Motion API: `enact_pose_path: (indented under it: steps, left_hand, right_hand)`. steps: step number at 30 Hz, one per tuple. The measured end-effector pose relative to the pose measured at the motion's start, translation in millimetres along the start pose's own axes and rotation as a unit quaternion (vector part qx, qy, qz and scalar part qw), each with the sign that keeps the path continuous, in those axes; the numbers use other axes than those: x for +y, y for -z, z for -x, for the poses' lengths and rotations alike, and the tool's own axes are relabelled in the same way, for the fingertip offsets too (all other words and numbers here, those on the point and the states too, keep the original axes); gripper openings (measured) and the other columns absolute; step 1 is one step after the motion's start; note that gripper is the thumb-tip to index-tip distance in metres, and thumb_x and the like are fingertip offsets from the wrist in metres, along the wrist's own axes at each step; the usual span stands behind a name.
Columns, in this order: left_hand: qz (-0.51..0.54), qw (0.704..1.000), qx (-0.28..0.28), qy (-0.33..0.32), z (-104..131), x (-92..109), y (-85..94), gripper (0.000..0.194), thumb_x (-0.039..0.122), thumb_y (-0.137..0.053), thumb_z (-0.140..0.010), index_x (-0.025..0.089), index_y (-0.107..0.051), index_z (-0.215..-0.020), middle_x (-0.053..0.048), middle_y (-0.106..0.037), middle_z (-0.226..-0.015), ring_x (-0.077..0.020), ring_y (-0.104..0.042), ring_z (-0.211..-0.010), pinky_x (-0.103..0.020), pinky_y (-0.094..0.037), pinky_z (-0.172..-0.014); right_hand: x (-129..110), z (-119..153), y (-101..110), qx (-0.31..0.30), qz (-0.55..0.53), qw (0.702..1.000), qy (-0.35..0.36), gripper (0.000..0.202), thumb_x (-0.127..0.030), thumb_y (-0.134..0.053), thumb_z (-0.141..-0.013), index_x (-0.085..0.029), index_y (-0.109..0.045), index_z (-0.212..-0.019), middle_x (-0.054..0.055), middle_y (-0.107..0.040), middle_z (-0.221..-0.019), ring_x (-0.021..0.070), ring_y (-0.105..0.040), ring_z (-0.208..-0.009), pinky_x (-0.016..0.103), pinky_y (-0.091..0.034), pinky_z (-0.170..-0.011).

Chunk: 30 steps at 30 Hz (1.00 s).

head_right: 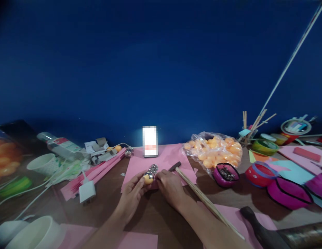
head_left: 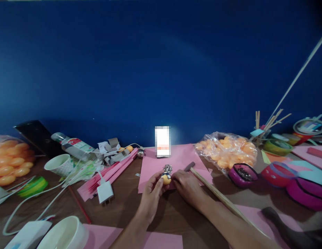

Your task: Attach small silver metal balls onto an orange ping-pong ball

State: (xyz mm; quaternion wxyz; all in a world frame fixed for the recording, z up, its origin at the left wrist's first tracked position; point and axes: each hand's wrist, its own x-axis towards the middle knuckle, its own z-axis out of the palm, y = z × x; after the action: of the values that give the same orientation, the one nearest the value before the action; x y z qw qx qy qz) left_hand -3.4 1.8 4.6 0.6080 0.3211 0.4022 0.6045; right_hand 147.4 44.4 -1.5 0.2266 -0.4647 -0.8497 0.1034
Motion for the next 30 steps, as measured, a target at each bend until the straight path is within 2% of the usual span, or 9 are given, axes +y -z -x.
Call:
enact_pose_path:
  steps: [23,30]
  left_hand:
    - [0.001,1.0,-0.015,-0.006,-0.2,-0.5,0.4,0.035,0.031,-0.059,-0.073,0.017,-0.059,-0.105,-0.009,-0.06,-0.106,-0.0181,-0.059,-0.089,-0.034,-0.048,-0.082]
    - [-0.002,1.0,0.0,-0.004,-0.9,-1.5,1.0,0.036,0.032,-0.062,-0.07,0.018,-0.06,-0.103,-0.009,-0.06,-0.107,-0.0191,-0.059,-0.09,-0.033,-0.048,-0.081]
  right_hand:
    - [0.1,0.1,-0.7,0.002,0.005,1.0,-0.003,0.02,-0.018,-0.04,-0.084,-0.018,-0.059,-0.088,0.004,-0.06,-0.084,0.0135,-0.055,-0.08,0.022,-0.038,-0.071]
    - [1.8,0.3,-3.0,0.011,0.006,1.0,0.0,0.02,-0.019,-0.039,-0.084,-0.019,-0.059,-0.087,0.003,-0.06,-0.084,0.0129,-0.055,-0.079,0.022,-0.037,-0.07]
